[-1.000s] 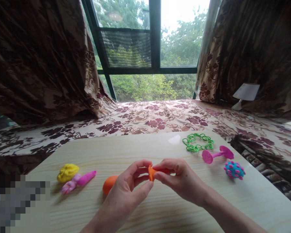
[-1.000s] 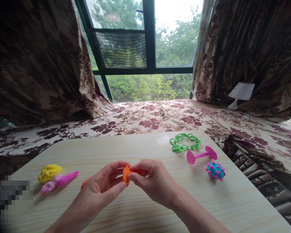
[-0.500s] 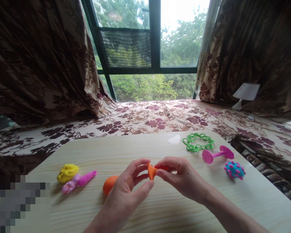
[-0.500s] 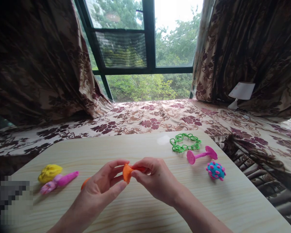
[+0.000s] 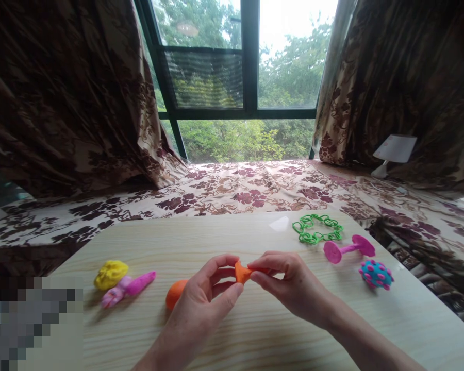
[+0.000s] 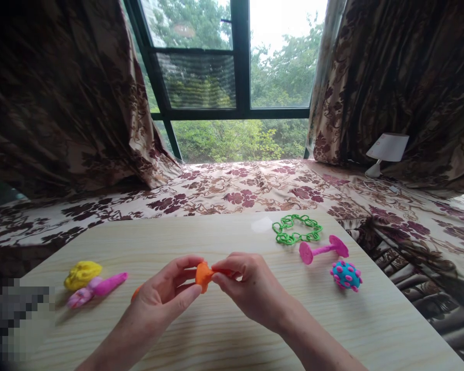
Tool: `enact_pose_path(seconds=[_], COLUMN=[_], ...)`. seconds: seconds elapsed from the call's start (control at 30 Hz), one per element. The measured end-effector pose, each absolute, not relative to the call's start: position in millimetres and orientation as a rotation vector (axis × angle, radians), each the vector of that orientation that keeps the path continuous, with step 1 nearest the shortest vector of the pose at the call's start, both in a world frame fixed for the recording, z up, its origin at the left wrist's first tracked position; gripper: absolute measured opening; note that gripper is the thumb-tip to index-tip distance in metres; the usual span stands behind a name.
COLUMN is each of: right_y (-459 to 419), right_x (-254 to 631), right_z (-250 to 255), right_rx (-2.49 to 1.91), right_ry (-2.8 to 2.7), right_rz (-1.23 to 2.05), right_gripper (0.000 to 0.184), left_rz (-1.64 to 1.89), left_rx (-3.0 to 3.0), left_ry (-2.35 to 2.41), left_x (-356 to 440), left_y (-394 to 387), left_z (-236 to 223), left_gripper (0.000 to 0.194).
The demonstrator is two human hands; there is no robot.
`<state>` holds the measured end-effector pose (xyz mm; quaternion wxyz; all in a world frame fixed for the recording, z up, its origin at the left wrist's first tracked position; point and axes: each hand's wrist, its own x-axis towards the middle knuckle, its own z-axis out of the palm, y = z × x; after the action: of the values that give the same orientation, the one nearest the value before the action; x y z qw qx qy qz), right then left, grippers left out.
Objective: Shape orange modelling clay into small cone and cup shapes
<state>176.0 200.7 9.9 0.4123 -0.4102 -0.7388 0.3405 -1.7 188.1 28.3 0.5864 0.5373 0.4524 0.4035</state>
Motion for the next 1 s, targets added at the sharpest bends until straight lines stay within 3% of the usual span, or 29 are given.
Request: enact_pose_path(seconds=[0.2,0.4,0.6,1.0], right_y=[202.7,201.9,198.2,194.1], right_x=[180.6,182.6,180.5,177.8], right_z=[10.1,14.7,19.1,20.8], right_rx=[-1.057,-1.018,-0.932,-0.894], right_ry=[-1.811,-1.883,-1.925,-1.970], right_rz=[0.991,0.883,0.906,0.838], right_gripper=[0.029,0.017,0.032,0.020], left_rz=[1.067,1.056,0.932,0.843], left_rx=[1.237,1.215,1.020,1.058], left_ry=[1.135,1.201,1.044,0.870], left_x=[1.8,0.1,-1.4,-3.6], left_y=[189.0,189.7,188.3,185.1], left_z=[22.1,24.8,34.3,26.6], left_gripper=[0.031,0.029,0.028,0.033])
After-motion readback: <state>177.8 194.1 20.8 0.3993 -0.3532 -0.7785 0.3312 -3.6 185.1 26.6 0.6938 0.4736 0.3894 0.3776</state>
